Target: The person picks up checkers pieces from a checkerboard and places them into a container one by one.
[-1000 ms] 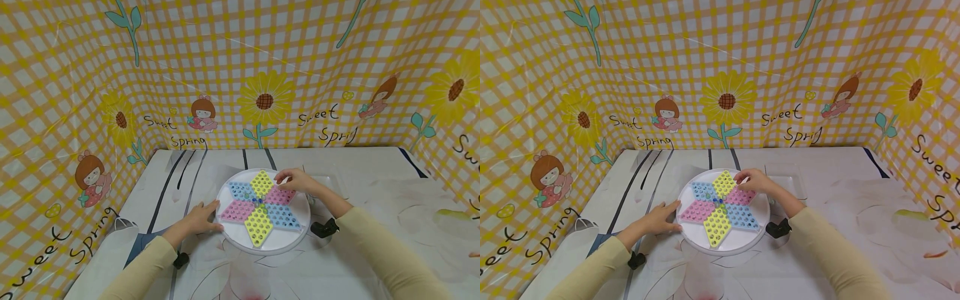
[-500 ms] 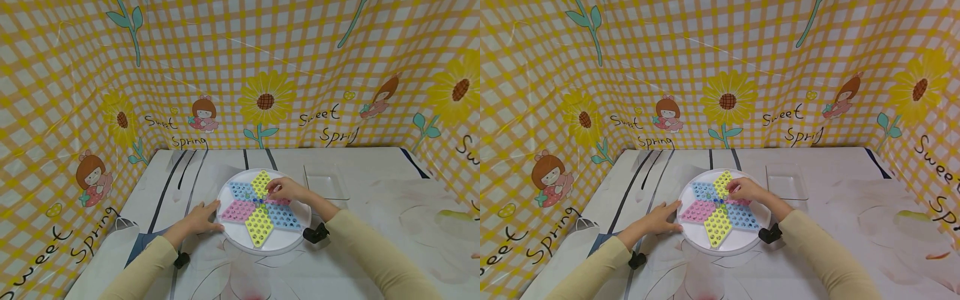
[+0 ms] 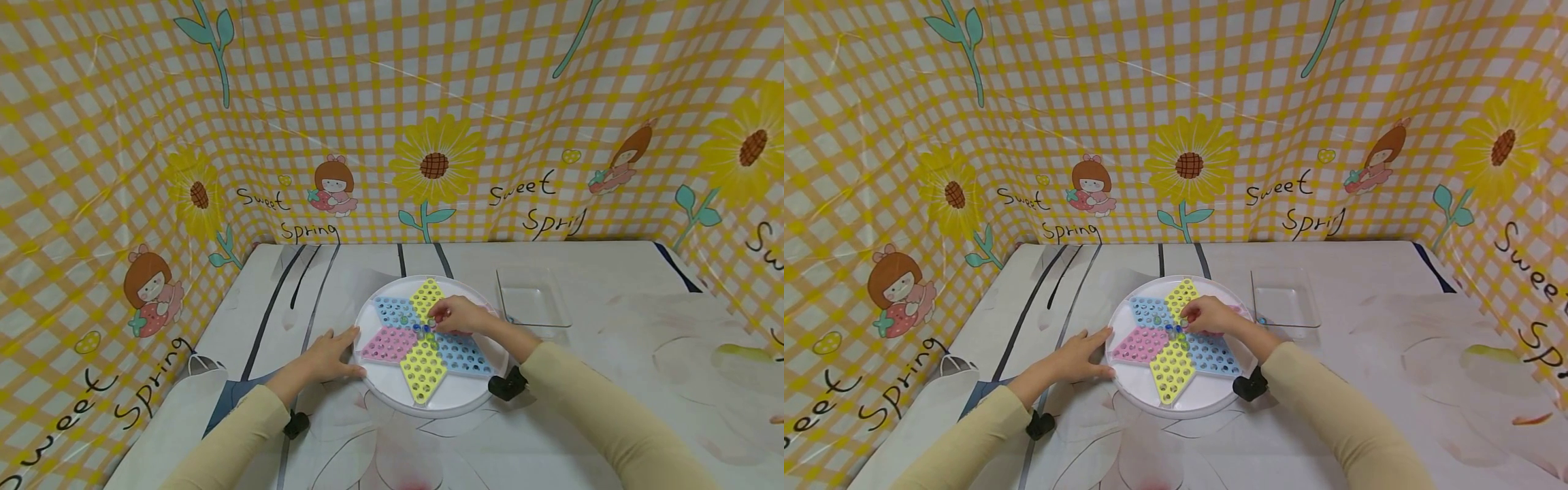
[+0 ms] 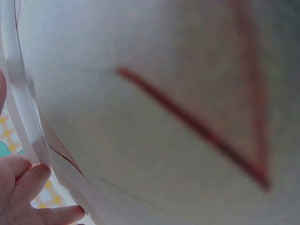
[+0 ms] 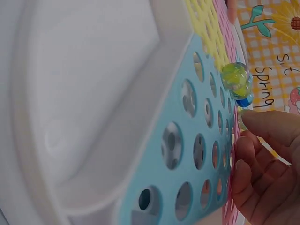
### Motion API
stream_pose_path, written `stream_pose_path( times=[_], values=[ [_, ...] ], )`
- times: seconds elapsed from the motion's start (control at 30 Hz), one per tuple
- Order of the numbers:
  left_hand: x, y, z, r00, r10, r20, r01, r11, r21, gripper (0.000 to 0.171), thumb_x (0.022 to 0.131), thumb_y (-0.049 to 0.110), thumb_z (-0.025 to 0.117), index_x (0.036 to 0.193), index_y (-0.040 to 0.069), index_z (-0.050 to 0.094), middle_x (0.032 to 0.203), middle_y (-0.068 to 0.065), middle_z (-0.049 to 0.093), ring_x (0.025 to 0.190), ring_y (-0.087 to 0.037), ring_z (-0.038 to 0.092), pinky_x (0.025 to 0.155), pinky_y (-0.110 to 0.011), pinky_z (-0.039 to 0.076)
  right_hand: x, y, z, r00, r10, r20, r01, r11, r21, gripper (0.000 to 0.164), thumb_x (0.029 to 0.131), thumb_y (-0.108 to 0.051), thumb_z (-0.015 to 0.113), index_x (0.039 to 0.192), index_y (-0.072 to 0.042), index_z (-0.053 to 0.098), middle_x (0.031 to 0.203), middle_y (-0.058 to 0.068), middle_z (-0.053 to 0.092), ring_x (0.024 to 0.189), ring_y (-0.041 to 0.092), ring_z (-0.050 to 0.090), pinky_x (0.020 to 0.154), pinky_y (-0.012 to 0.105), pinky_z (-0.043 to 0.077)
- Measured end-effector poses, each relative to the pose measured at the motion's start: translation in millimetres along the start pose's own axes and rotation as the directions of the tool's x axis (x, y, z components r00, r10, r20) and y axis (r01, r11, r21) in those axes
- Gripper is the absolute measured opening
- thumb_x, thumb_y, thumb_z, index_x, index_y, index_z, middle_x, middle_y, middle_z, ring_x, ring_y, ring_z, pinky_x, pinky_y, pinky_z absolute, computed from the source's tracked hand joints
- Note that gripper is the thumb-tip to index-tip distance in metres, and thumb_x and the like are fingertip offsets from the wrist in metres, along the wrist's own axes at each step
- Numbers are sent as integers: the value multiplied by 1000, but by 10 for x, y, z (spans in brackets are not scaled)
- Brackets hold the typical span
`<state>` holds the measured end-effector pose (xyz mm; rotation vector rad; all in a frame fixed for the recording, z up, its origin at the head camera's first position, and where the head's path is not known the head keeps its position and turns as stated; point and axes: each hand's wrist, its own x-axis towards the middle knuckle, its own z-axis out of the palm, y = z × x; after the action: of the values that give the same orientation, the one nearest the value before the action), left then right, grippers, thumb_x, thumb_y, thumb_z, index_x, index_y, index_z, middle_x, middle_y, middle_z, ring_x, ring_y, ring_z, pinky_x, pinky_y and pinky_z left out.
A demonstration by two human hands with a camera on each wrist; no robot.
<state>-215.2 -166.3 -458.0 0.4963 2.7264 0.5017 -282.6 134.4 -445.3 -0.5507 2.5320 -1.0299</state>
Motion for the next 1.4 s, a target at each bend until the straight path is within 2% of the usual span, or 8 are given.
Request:
stream_pose_path(
  times=[0.4, 0.6, 0.73, 0.97, 1.1, 1.2, 1.4],
  values=[
    [11, -17, 9, 1000, -16, 12, 16, 1000, -12, 90, 76, 55, 65, 146, 15, 24, 151, -5, 24, 133, -49, 17, 102, -64, 22, 44, 19, 67, 1000, -11, -28, 11, 1000, -24, 16, 77, -3, 68, 91, 0, 64, 74, 3, 54, 66, 12, 46, 57, 21, 41],
    [19, -22, 21, 1000, -14, 13, 14, 1000, -12, 90, 76, 55, 65, 146, 15, 24, 151, -5, 24, 132, -50, 17, 101, -64, 23, 28, 33, 43, 999, 4, -32, -5, 1000, -27, 16, 77, -8, 70, 90, -2, 64, 76, 2, 56, 67, 13, 47, 57, 21, 42],
    [18, -22, 27, 1000, -12, 8, 12, 1000, -15, 90, 76, 55, 65, 146, 14, 25, 151, -6, 24, 132, -50, 18, 101, -65, 23, -3, 38, -15, 999, 1, -38, -1, 1000, -10, 19, 77, -13, 72, 92, -3, 63, 78, 2, 56, 66, 12, 48, 55, 21, 41],
    [11, -14, 16, 1000, -4, 2, 4, 1000, -19, 90, 76, 54, 65, 146, 14, 25, 150, -7, 25, 131, -51, 18, 101, -65, 22, -51, 18, -122, 998, -12, -67, 12, 1000, -6, 22, 78, -15, 70, 95, -3, 63, 84, 4, 58, 75, 15, 49, 63, 24, 42],
    [10, -11, 11, 1000, -5, 4, 5, 1000, -22, 90, 76, 54, 65, 146, 14, 25, 150, -7, 25, 132, -51, 17, 101, -65, 22, -73, 24, -175, 998, 3, -67, -3, 1000, 3, 23, 78, -16, 71, 96, -4, 63, 86, 4, 58, 75, 15, 49, 62, 24, 43],
    [9, -8, 7, 1000, -7, 5, 7, 1000, -22, 90, 76, 54, 65, 146, 14, 25, 150, -7, 24, 132, -51, 18, 101, -65, 22, -95, 30, -228, 997, -13, -76, 14, 1000, 10, 21, 79, -13, 69, 96, -3, 63, 87, 6, 59, 76, 16, 49, 63, 25, 43],
    [9, -1, -2, 1000, -9, 4, 9, 1000, -17, 89, 76, 53, 65, 146, 14, 25, 150, -7, 25, 131, -51, 18, 101, -64, 22, -126, 60, -370, 992, -75, -105, 74, 997, -19, 19, 79, -8, 66, 96, -1, 62, 89, 8, 61, 84, 20, 52, 74, 30, 45]
  ],
)
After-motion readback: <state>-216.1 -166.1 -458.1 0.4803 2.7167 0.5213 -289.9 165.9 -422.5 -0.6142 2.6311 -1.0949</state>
